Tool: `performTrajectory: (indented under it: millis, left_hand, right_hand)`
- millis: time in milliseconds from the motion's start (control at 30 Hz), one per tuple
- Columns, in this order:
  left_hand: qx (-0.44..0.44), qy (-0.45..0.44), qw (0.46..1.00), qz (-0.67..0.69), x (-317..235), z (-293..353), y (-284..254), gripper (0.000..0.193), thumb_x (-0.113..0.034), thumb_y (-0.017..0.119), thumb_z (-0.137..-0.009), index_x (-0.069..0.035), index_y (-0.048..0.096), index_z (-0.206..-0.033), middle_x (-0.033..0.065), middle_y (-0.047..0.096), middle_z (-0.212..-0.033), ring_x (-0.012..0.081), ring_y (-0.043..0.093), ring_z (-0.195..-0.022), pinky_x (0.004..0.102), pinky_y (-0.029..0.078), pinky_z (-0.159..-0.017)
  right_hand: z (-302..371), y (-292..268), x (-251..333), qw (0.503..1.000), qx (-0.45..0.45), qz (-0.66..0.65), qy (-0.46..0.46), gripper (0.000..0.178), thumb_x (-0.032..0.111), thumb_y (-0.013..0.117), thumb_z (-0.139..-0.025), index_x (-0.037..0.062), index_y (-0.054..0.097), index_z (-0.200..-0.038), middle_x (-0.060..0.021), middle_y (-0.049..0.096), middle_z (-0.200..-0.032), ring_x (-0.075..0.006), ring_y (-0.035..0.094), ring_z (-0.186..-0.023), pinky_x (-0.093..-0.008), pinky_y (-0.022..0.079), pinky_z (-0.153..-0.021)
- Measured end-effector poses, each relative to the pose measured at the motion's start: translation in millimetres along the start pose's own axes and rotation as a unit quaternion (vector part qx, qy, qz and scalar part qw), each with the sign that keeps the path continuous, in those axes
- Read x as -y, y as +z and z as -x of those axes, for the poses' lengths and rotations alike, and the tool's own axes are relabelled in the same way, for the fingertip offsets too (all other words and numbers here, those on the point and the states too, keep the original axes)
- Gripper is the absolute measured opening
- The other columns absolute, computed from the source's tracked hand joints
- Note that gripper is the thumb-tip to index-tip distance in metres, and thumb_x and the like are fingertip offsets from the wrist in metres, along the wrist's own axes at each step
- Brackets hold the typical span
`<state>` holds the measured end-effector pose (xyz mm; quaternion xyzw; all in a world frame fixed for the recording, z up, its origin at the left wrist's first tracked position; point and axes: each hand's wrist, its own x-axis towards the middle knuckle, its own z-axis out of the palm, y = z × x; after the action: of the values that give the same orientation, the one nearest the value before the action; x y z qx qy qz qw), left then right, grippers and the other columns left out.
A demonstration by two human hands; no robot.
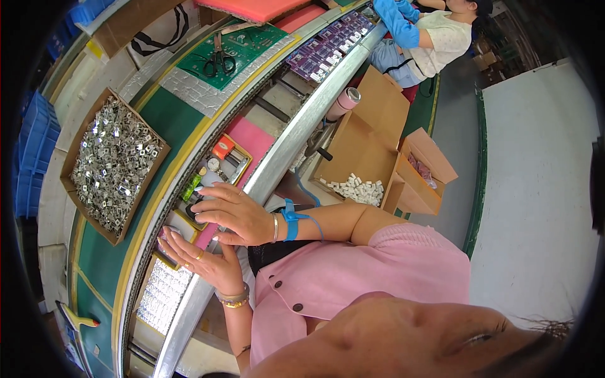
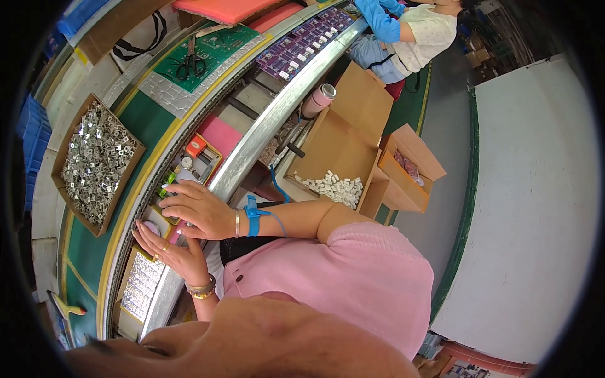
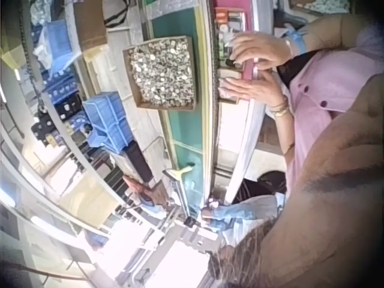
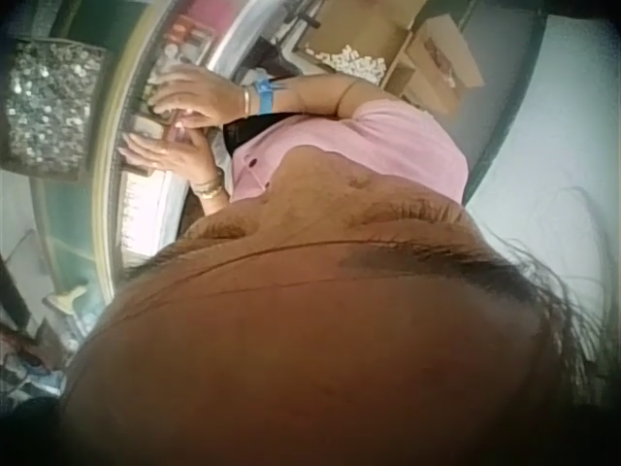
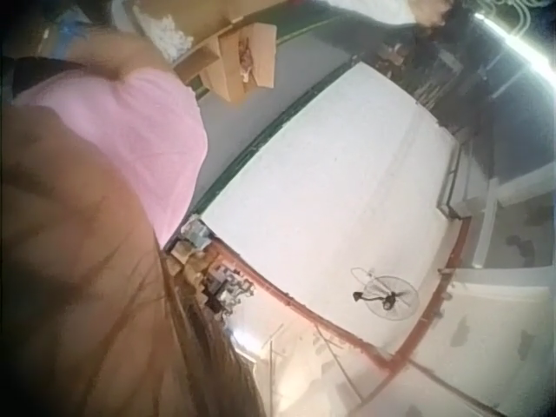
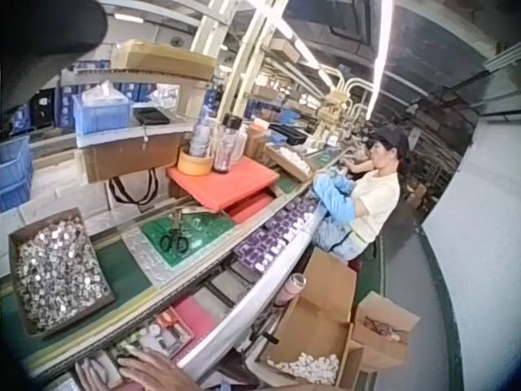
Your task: The person assembles components onto printed circuit boards by hand, taking white plastic components and metal brackets from a shipping carton and attaching them to the boards as they move along a conveyor belt.
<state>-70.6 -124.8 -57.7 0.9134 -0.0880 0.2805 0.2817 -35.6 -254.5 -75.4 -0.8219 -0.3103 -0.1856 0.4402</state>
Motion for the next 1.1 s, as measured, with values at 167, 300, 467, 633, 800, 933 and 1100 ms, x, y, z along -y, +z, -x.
performTrajectory:
  millis: [167, 300, 467, 633, 800, 933, 1100]
  left_hand:
    - [0.003, -0.006, 1.0, -0.004, 1.7, 1.5, 0.5, 0.068, -0.029, 0.055, -0.088, -0.001, 0.021, -0.139, 0.0184, 0.03, -0.141, 0.0406, 0.025, -0.13, 0.0514, 0.02, -0.106]
    - [0.007, -0.003, 1.0, -0.007, 3.2, 2.4, 1.8, 0.065, -0.028, 0.055, -0.088, -0.002, 0.023, -0.139, 0.0185, 0.031, -0.14, 0.0409, 0.026, -0.13, 0.052, 0.021, -0.106]
    - [0.01, 0.001, 1.0, -0.015, 3.4, 2.2, 0.4, 0.064, -0.027, 0.055, -0.088, -0.002, 0.025, -0.138, 0.0185, 0.032, -0.14, 0.0414, 0.027, -0.129, 0.0525, 0.022, -0.105]
    - [0.014, -0.002, 1.0, -0.011, 2.0, 2.2, -0.1, 0.063, -0.026, 0.055, -0.088, -0.002, 0.025, -0.138, 0.0184, 0.032, -0.14, 0.0415, 0.027, -0.129, 0.053, 0.022, -0.105]
    - [0.024, -0.008, 1.0, 0.0, 5.6, 4.6, 0.9, 0.062, -0.029, 0.054, -0.088, -0.004, 0.027, -0.138, 0.0174, 0.03, -0.141, 0.0408, 0.022, -0.132, 0.0524, 0.019, -0.105]
    - [0.017, -0.004, 1.0, -0.008, 1.5, 1.9, -0.5, 0.06, -0.022, 0.056, -0.087, -0.003, 0.028, -0.136, 0.0177, 0.034, -0.139, 0.0411, 0.028, -0.129, 0.0527, 0.022, -0.105]
    - [0.017, -0.002, 1.0, -0.007, 1.8, 1.7, -0.1, 0.059, -0.02, 0.056, -0.086, -0.002, 0.03, -0.136, 0.0175, 0.034, -0.138, 0.0407, 0.028, -0.129, 0.0521, 0.023, -0.105]
  right_hand:
    - [-0.8, -0.9, 1.3, 1.0, 0.012, 0.001, 0.004, 0.043, 0.02, 0.063, -0.075, 0.0089, 0.052, -0.114, -0.0084, 0.05, -0.124, -0.0324, 0.037, -0.124, -0.0501, 0.027, -0.103]
    - [-0.5, -0.4, 0.9, 1.0, 0.014, 0.006, 0.006, 0.042, 0.02, 0.064, -0.074, 0.0093, 0.052, -0.114, -0.0071, 0.051, -0.121, -0.0314, 0.039, -0.122, -0.0498, 0.027, -0.103]
    - [-0.2, 0.8, 1.3, 1.0, 0.013, 0.01, 0.006, 0.041, 0.021, 0.064, -0.074, 0.0097, 0.053, -0.112, -0.0058, 0.052, -0.118, -0.0297, 0.041, -0.121, -0.0497, 0.027, -0.103]
    - [1.0, 1.0, 0.8, 1.0, 0.013, 0.007, 0.006, 0.04, 0.019, 0.064, -0.073, 0.0104, 0.054, -0.11, -0.0041, 0.054, -0.115, -0.0282, 0.042, -0.12, -0.0496, 0.027, -0.103]
    - [1.5, 1.8, 1.5, 1.0, 0.012, 0.012, 0.004, 0.038, 0.017, 0.064, -0.072, 0.0102, 0.054, -0.109, -0.0029, 0.055, -0.113, -0.0276, 0.042, -0.119, -0.0494, 0.027, -0.104]
    - [1.8, 1.8, 1.3, 1.0, 0.009, 0.015, 0.002, 0.038, 0.016, 0.064, -0.072, 0.0103, 0.054, -0.108, -0.0024, 0.056, -0.113, -0.0271, 0.043, -0.118, -0.0487, 0.027, -0.104]
    - [1.1, 1.0, 0.9, 1.0, 0.01, 0.012, 0.002, 0.038, 0.014, 0.064, -0.071, 0.0107, 0.055, -0.108, -0.0018, 0.056, -0.112, -0.0265, 0.044, -0.117, -0.0483, 0.028, -0.103]
